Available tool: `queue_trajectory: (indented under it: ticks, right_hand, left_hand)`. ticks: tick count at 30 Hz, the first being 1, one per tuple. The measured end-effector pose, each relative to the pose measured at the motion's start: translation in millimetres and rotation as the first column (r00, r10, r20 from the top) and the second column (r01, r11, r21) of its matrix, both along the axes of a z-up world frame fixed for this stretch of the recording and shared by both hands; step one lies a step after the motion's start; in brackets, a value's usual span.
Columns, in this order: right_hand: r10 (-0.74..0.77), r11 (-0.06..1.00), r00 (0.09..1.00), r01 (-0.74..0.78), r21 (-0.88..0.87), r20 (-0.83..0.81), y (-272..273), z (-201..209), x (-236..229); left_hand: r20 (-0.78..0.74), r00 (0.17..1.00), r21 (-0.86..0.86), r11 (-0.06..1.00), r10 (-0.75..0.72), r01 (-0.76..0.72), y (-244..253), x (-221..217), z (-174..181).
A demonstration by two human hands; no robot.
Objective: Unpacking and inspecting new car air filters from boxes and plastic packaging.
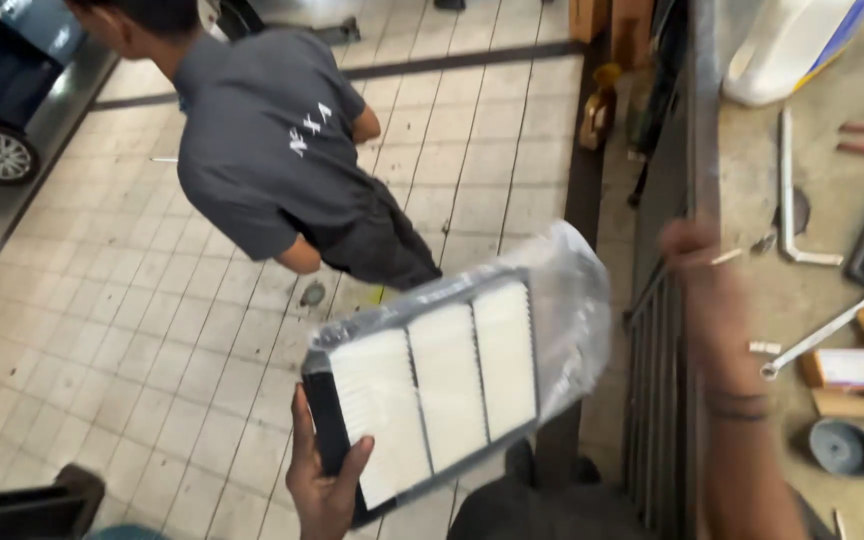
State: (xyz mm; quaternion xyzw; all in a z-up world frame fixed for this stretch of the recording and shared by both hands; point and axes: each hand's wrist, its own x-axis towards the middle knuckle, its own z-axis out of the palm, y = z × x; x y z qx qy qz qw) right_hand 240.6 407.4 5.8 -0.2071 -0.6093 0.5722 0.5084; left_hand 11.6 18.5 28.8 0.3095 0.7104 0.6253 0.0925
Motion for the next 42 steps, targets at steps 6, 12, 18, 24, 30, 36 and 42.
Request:
queue_trajectory:
  ticks: [6, 12, 18, 24, 30, 36, 42]
  right_hand:
    - [0.131, 0.991, 0.972, -0.123, 0.056, -0.193, 99, -94, 167]
    - [0.142, 0.989, 0.986, -0.137, 0.062, -0.083, 7, 11, -15]
    - [0.33, 0.813, 0.94, -0.328, -0.481, -0.083, -15, -112, -109]
    - [0.176, 0.822, 0.967, -0.248, -0.513, -0.185, -38, -142, -118]
    - [0.206, 0.883, 0.965, -0.255, -0.395, -0.161, -38, -157, -116]
    - [0.093, 0.961, 0.995, -0.096, -0.258, -0.022, -29, -178, -103]
    - [0.01, 0.99, 1.0, -0.006, -0.141, 0.03, -16, -177, -93]
  left_hand:
    - [0.087, 0.995, 0.003, 0.999, 0.038, -0.038, 1, -6, -7]
    - [0.004, 0.997, 0.076, 0.994, -0.08, 0.079, 9, 2, -12]
    - [0.073, 0.977, 0.148, 0.971, -0.201, 0.189, 48, -4, -20]
    - [0.086, 0.94, 0.073, 0.943, -0.33, 0.324, 54, -6, -17]
    - [0.093, 0.927, -0.005, 0.931, -0.362, 0.364, 66, -22, 5]
    - [0.163, 0.924, -0.083, 0.928, -0.346, 0.363, 74, -31, 9]
    - [0.174, 0.874, 0.013, 0.888, -0.454, 0.459, 82, -27, 0]
